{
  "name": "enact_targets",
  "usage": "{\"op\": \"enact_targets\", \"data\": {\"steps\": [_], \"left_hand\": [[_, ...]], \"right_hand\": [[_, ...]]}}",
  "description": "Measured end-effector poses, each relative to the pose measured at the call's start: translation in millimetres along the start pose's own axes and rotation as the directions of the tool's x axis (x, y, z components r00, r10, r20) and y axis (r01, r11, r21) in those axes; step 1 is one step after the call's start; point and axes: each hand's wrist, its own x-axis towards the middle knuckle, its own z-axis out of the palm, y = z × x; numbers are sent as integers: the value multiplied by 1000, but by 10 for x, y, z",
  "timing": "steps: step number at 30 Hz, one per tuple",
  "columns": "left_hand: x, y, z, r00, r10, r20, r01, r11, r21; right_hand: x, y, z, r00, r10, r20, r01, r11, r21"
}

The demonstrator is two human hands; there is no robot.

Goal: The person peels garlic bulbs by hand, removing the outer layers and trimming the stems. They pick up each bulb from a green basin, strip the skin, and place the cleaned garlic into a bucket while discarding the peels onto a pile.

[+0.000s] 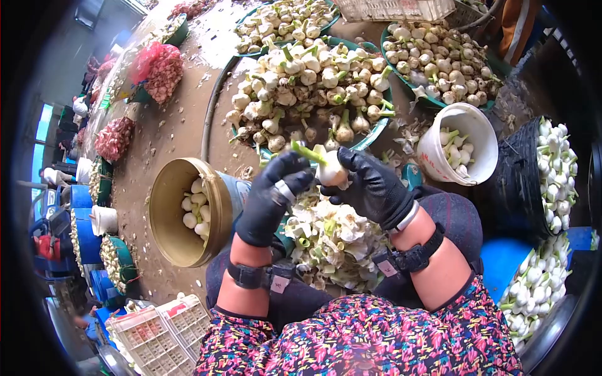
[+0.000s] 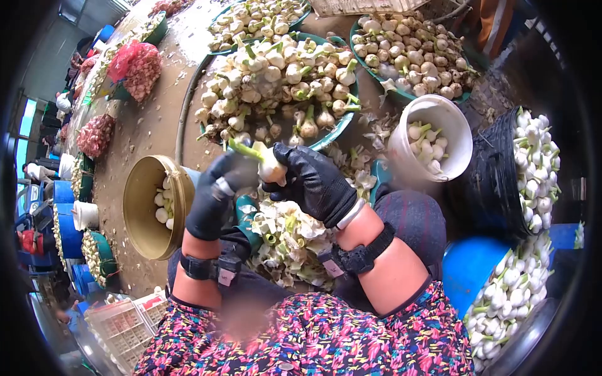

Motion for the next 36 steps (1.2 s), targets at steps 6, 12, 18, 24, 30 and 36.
{"op": "enact_targets", "data": {"steps": [6,12,18,24,30,36], "left_hand": [[-36,36,48,997,66,37,-65,997,-29],[-9,55,-186,991,58,-119,-55,998,21],[-3,-144,-128,985,172,16,-166,918,359],[-7,-6,52,987,150,53,-144,984,-103],[6,-70,-4,985,168,-28,-170,974,-149],[16,-69,-5,980,140,-139,-174,948,-267]], "right_hand": [[46,36,25,981,-167,97,191,762,-618],[41,-6,-12,981,16,191,15,987,-162],[113,164,-157,976,-207,67,217,935,-281],[98,70,67,929,-244,276,366,516,-775],[-4,-3,259,961,-253,-113,161,841,-516],[-58,161,223,710,-441,549,562,-117,-819]]}}
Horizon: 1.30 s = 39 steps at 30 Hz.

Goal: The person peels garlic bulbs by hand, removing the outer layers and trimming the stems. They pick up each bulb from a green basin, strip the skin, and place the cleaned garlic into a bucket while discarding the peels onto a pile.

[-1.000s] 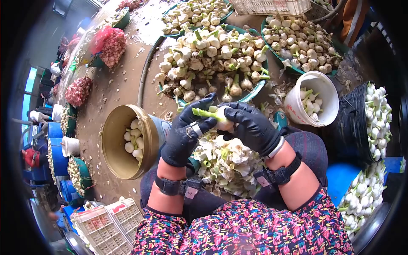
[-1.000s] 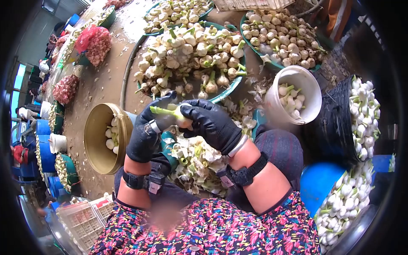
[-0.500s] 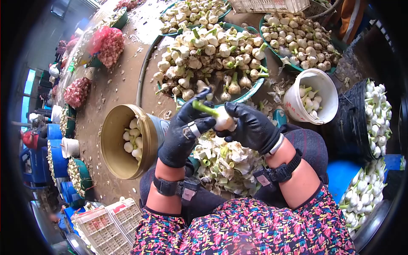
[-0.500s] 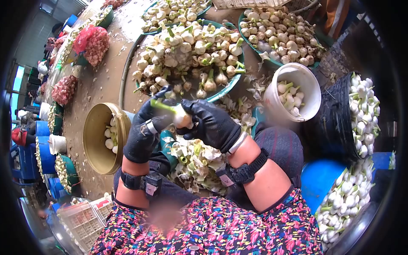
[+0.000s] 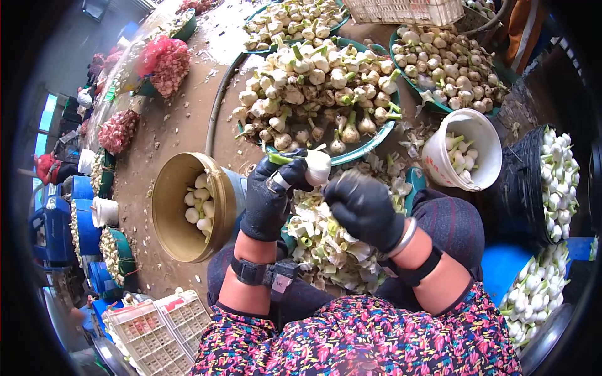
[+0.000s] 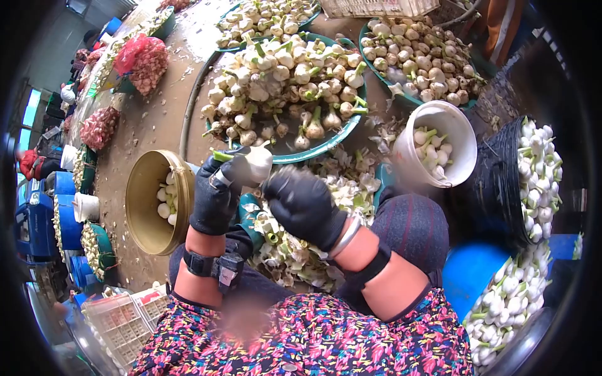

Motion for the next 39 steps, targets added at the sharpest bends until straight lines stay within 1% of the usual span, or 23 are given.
{"op": "enact_targets", "data": {"steps": [3,6,8,10,11,12,13,14,16,17,18,20,22,24,25,26,27,28,31,32,34,38,39], "left_hand": [[13,-31,-30,1000,7,16,-7,1000,-20],[-16,-18,-5,1000,-5,26,7,998,-69],[-3,-24,-7,1000,-11,10,12,996,-86],[7,-9,-120,999,1,34,0,1000,-5],[29,60,-192,957,246,156,-291,827,480],[57,147,-266,986,165,27,-166,986,31],[73,320,-443,954,296,47,-300,939,170],[8,539,-532,925,365,-101,-337,915,224],[-137,979,-908,866,466,-180,-281,753,595],[-182,1114,-1174,845,509,-166,-149,521,841],[-264,1186,-1262,838,516,-178,-134,512,849],[-375,1287,-1362,858,424,-290,37,511,858],[-402,1177,-849,897,376,-233,-125,721,682],[-271,799,-692,908,362,211,-414,695,588],[-230,407,-707,960,51,277,-207,794,572],[-306,267,-382,899,-359,251,293,919,265],[-348,-123,-358,889,-366,274,8,612,791],[-340,-435,-392,878,-377,293,-302,37,953],[-29,-422,-434,917,-378,127,-56,193,980],[150,-267,-435,913,-361,190,-148,141,979],[502,-210,-530,946,-316,71,-127,-160,979],[1120,-772,-1004,957,-127,260,-273,-104,956],[1251,-894,-999,954,-190,231,-259,-137,956]], "right_hand": [[-99,-67,50,964,9,267,-9,1000,-1],[-70,73,5,966,221,137,-206,972,-111],[-26,124,-123,860,503,86,-510,851,125],[5,147,-119,779,623,68,-590,693,414],[14,160,-122,810,584,52,-555,735,390],[19,149,-130,811,583,51,-563,753,339],[16,152,-133,823,567,39,-546,769,331],[5,149,-129,833,553,33,-532,782,325],[19,132,-162,820,572,27,-534,747,395],[27,152,-178,790,612,45,-566,699,437],[42,143,-197,756,651,65,-598,647,473],[80,76,-203,709,703,58,-612,572,546],[112,59,-200,693,718,73,-620,540,569],[119,78,-190,696,715,68,-616,546,568],[119,85,-175,691,721,46,-617,555,558],[118,91,-163,690,723,41,-617,558,554],[101,96,-164,682,729,67,-624,531,573],[88,112,-177,674,733,90,-630,506,589],[51,139,-200,703,711,31,-587,554,591],[58,121,-235,712,701,24,-583,573,577],[76,118,-291,703,712,-2,-563,557,611],[125,90,-346,669,742,-31,-539,513,668],[113,101,-351,673,739,-30,-547,525,652]]}}
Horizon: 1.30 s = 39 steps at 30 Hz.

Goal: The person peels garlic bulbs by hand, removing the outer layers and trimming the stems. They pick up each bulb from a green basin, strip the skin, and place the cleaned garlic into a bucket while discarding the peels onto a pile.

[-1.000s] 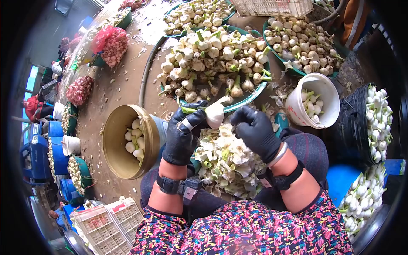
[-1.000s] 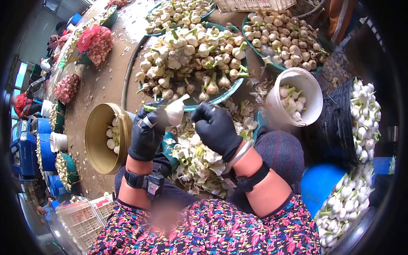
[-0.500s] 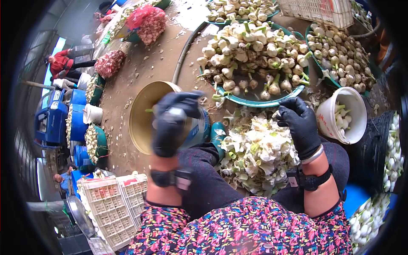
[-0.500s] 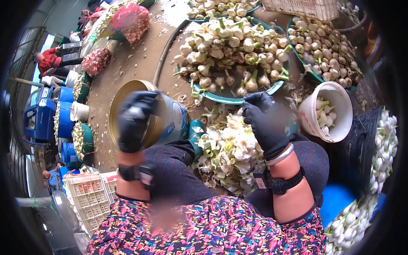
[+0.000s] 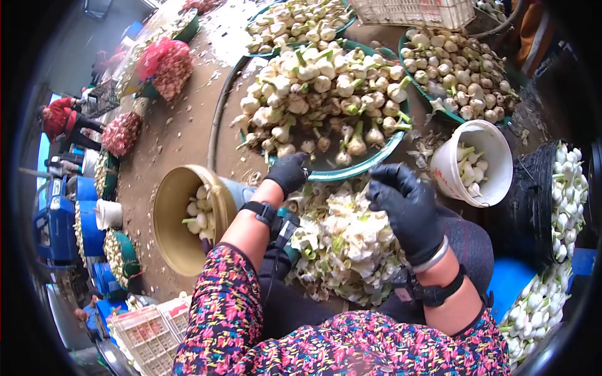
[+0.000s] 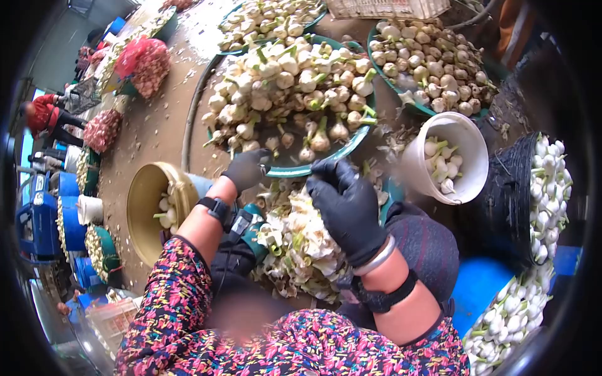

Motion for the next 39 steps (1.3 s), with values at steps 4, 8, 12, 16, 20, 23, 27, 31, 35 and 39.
{"op": "enact_targets", "data": {"steps": [4,8,12,16,20,23,27,31,35,39], "left_hand": [[524,84,316,967,-86,242,6,950,312],[834,-40,483,931,-210,298,62,897,437],[721,-167,241,967,-193,164,192,981,23],[138,249,-495,985,21,169,105,705,-701],[-539,800,-980,966,214,142,31,448,-893],[-894,1019,-1068,992,49,120,98,331,-938],[-1109,1120,-863,997,-62,46,31,-214,-976],[-1075,998,-709,749,377,-545,-539,825,-171],[-1112,1072,-702,912,113,-395,-334,765,-550],[-1101,1184,-830,993,-114,-19,-34,-133,-991]], "right_hand": [[12,-16,27,997,72,9,-71,996,-51],[111,5,-9,995,95,21,-91,987,-130],[138,-10,-10,991,136,-2,-135,982,-131],[162,196,-10,998,-34,52,48,956,-288],[218,354,110,960,-173,220,226,944,-242],[164,324,189,963,-79,259,28,981,193],[34,287,286,937,-253,241,260,965,-1],[-3,421,345,919,-332,210,327,943,62],[-12,384,310,981,-45,188,-9,960,278],[18,349,246,980,52,190,-120,922,368]]}}
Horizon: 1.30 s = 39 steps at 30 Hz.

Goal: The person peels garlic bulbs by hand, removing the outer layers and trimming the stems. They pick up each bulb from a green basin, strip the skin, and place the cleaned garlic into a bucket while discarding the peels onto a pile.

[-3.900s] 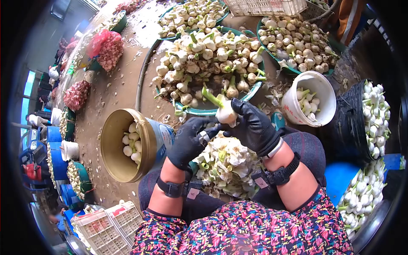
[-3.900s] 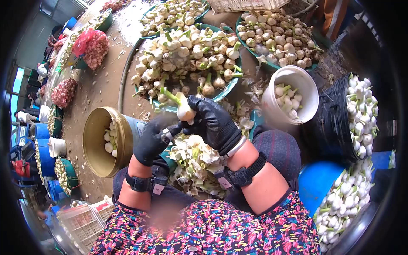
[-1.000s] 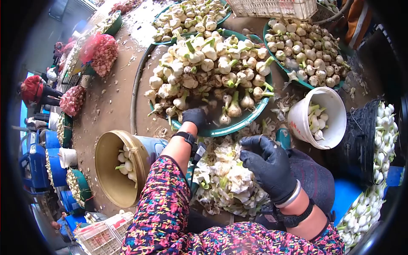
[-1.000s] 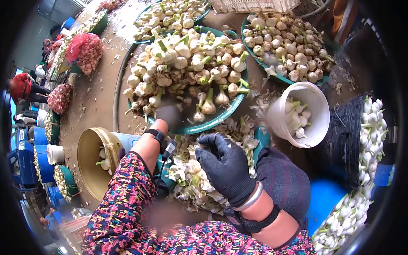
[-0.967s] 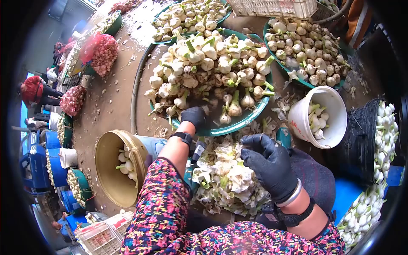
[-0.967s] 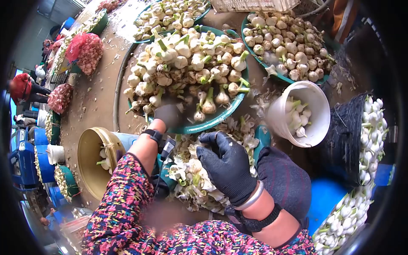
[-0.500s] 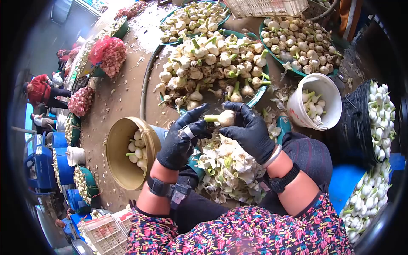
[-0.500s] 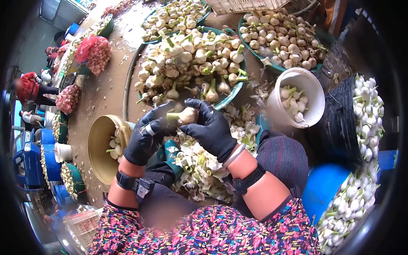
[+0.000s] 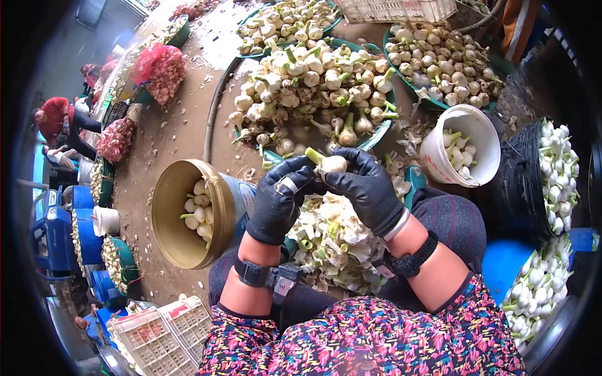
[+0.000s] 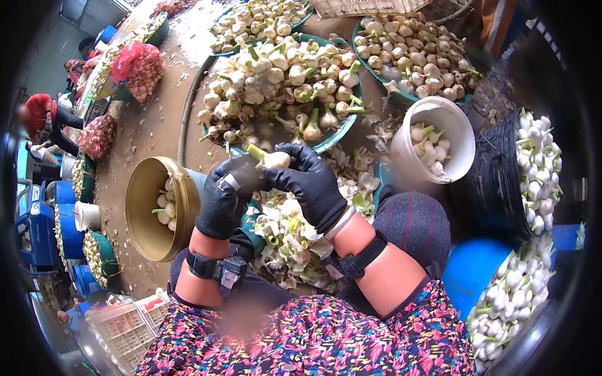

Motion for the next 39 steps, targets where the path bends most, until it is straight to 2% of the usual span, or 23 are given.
{"op": "enact_targets", "data": {"steps": [1,2,3,4,6,11,13,17,19,20,23,24,26,27,29,32,33,34,35,36,37,38,39], "left_hand": [[17,-4,-53,957,246,154,-290,839,461],[25,25,-45,841,369,395,-528,407,745],[-1,51,27,858,372,354,-486,366,794],[-6,47,70,858,372,353,-485,366,794],[-7,39,123,991,119,64,-131,963,235],[-15,44,93,998,64,10,-65,963,263],[11,-14,-53,996,87,28,-90,907,412],[76,-68,-142,949,269,165,-311,710,632],[32,-77,-102,914,326,242,-380,475,794],[33,-87,-85,914,328,240,-379,474,794],[0,-125,-67,970,235,60,-239,883,405],[-11,-107,-82,969,238,65,-243,882,404],[-33,-44,-114,998,-38,55,35,998,51],[-44,-35,-80,997,-41,58,38,998,52],[-82,-12,10,951,219,219,-307,767,563],[-72,-17,31,995,88,42,-97,946,309],[-51,-40,5,999,41,6,-41,969,244],[-52,-28,2,999,37,6,-38,969,244],[-58,16,30,999,51,9,-51,957,285],[-49,48,36,998,66,10,-65,944,325],[81,15,-134,757,438,484,-640,349,685],[56,46,-69,890,399,219,-443,649,618],[85,32,-192,954,300,32,-289,878,382]], "right_hand": [[-9,-3,9,999,-53,2,53,996,-66],[-9,1,5,999,-53,2,53,996,-68],[-9,12,2,997,-83,-5,82,991,-107],[-12,21,4,993,-114,-11,112,983,-145],[-43,36,52,988,-156,19,157,975,-156],[-49,31,49,981,-192,42,196,963,-184],[-89,-80,67,997,59,-40,-66,973,-219],[-68,-117,-24,844,492,214,-502,865,-12],[-118,-200,50,779,555,292,-580,814,-1],[-129,-221,79,767,573,289,-607,794,35],[-62,-157,-57,770,546,330,-580,815,6],[-39,-150,-76,773,542,329,-575,818,5],[-4,-127,-99,927,334,171,-338,941,-4],[28,-131,-150,914,330,234,-332,943,-34],[19,-123,-122,915,346,208,-340,938,-62],[-14,-113,-69,946,301,125,-294,953,-69],[38,-31,-135,978,-11,208,93,915,-392],[68,35,-199,885,-267,381,458,644,-613],[57,-15,-15,999,-45,25,51,962,-267],[31,-38,-14,999,-42,25,47,962,-268],[9,-57,-20,931,-326,163,358,734,-577],[-12,-86,11,771,-508,384,585,326,-743],[-123,-142,101,498,-567,656,646,-263,-717]]}}
